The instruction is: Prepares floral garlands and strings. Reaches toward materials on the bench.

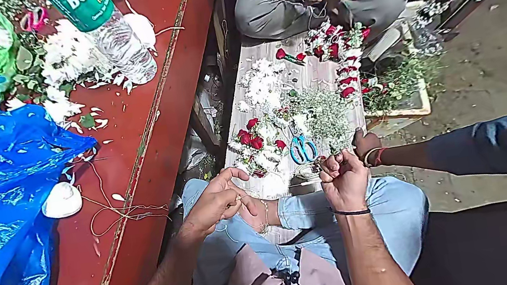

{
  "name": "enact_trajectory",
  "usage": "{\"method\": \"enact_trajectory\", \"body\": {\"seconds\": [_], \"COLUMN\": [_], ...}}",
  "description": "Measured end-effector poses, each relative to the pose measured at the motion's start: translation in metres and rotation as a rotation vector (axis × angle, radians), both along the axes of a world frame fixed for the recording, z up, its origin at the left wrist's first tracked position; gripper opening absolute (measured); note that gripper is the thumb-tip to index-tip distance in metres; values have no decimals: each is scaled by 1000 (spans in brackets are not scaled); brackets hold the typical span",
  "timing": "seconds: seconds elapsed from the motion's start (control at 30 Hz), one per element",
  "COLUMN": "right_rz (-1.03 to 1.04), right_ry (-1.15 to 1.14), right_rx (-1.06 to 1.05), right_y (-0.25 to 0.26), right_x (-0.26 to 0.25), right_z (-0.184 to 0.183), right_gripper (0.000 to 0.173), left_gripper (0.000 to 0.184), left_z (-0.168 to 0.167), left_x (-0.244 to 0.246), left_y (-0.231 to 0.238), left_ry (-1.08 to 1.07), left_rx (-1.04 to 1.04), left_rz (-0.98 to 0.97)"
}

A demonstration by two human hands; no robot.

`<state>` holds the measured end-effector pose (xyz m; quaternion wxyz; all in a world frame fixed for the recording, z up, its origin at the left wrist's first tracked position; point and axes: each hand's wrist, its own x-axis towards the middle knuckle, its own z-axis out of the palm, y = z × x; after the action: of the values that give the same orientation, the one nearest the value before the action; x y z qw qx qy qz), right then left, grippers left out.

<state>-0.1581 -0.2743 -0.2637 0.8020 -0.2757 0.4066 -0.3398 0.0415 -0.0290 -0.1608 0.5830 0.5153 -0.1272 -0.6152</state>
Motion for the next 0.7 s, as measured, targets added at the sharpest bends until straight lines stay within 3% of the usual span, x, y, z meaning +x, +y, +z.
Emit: {"method": "enact_trajectory", "body": {"seconds": [0.3,0.5,0.7], "right_rz": [-19,-26,-24], "right_ry": [-4,-12,-15], "right_rx": [1,5,7], "right_y": [-1,-4,-1], "right_x": [-2,-3,-3], "right_z": [0,-2,-2], "right_gripper": [43,44,45], "left_gripper": [62,57,49], "left_z": [-6,-1,-1], "left_x": [1,4,6], "left_y": [1,1,6], "left_ry": [-153,13,-3], "left_rx": [38,13,-8], "left_rz": [-173,-81,-54]}}
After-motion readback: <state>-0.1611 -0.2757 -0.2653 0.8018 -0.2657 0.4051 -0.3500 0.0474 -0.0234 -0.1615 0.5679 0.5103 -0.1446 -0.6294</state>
